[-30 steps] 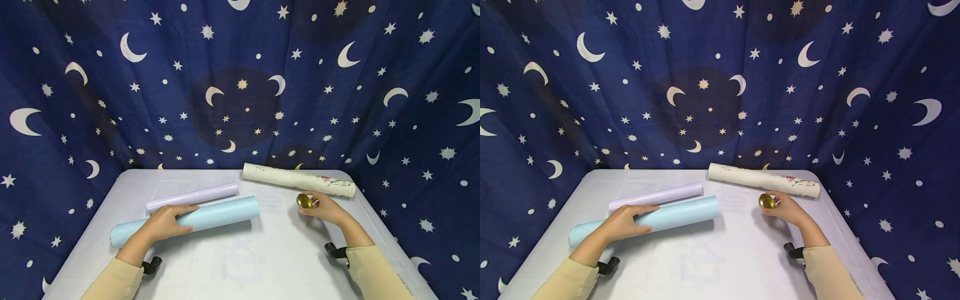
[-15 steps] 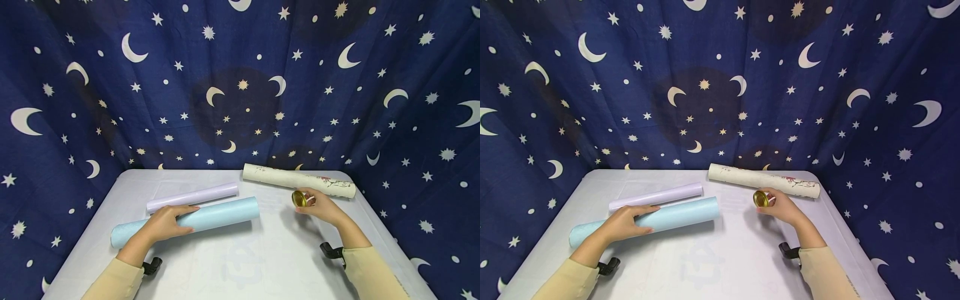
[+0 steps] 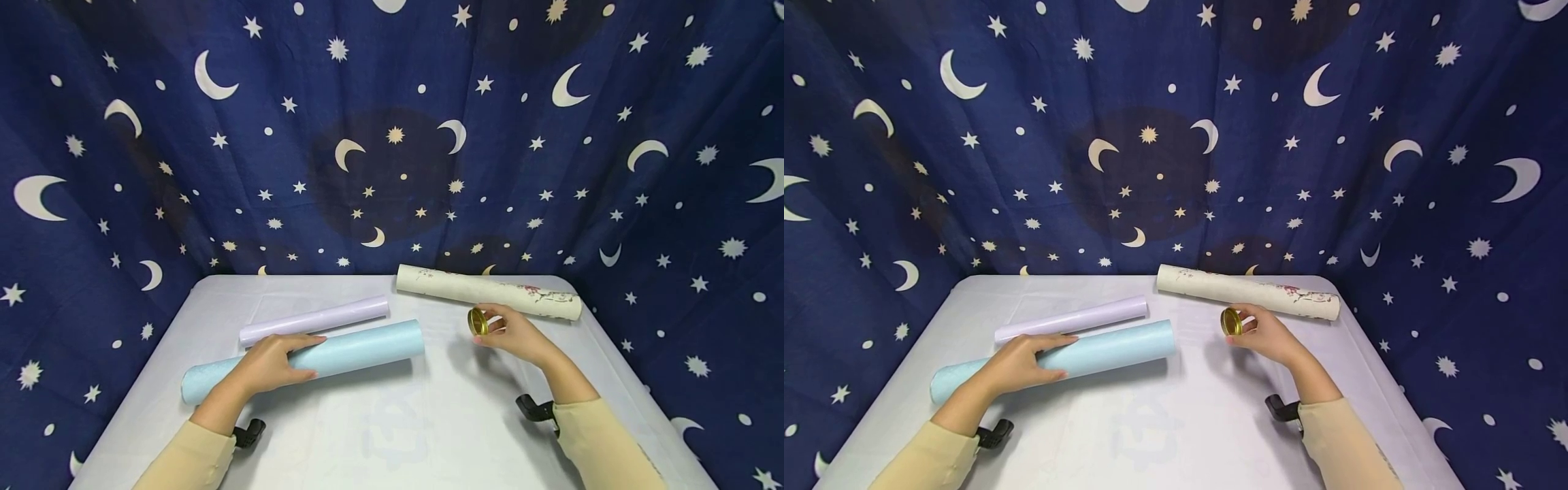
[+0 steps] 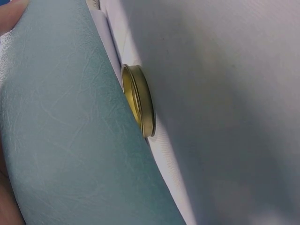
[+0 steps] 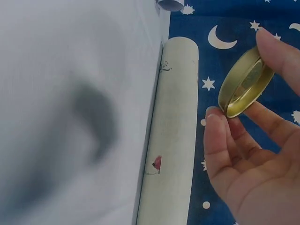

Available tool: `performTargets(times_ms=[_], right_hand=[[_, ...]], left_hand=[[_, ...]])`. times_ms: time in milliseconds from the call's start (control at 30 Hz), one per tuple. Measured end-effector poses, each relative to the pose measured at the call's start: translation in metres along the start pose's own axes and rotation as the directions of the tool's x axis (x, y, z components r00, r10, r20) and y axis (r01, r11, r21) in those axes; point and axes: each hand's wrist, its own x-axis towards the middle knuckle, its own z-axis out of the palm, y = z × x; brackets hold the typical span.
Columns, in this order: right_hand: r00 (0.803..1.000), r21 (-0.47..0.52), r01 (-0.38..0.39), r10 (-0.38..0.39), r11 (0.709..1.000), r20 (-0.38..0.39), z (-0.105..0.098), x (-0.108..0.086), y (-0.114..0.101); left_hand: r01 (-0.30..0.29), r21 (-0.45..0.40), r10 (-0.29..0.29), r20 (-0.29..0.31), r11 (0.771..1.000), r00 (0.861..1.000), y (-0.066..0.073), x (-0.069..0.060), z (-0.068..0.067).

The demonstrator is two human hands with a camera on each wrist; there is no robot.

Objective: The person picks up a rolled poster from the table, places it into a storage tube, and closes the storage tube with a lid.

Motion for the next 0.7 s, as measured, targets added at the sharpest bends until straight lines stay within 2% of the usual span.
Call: performTargets(times_ms=[200,467,700], right_hand=[[0.999,0.07,0.04,-0.043,0.997,0.034,0.006,0.003,-0.004],[0.996,0.068,0.052,-0.056,0.996,0.068,0.014,0.008,-0.005],[0.992,0.084,0.082,-0.09,0.993,0.091,0.019,0.012,-0.009]], left_hand=[[0.007,-0.007,-0.007,0.003,1.0,1.0,0.001,0.0,-0.001],[0.015,0.002,-0.015,0.002,1.0,1.0,0.002,0.0,-0.002],[0.0,0.005,0.0,-0.001,1.0,1.0,0.001,0.001,-0.002]])
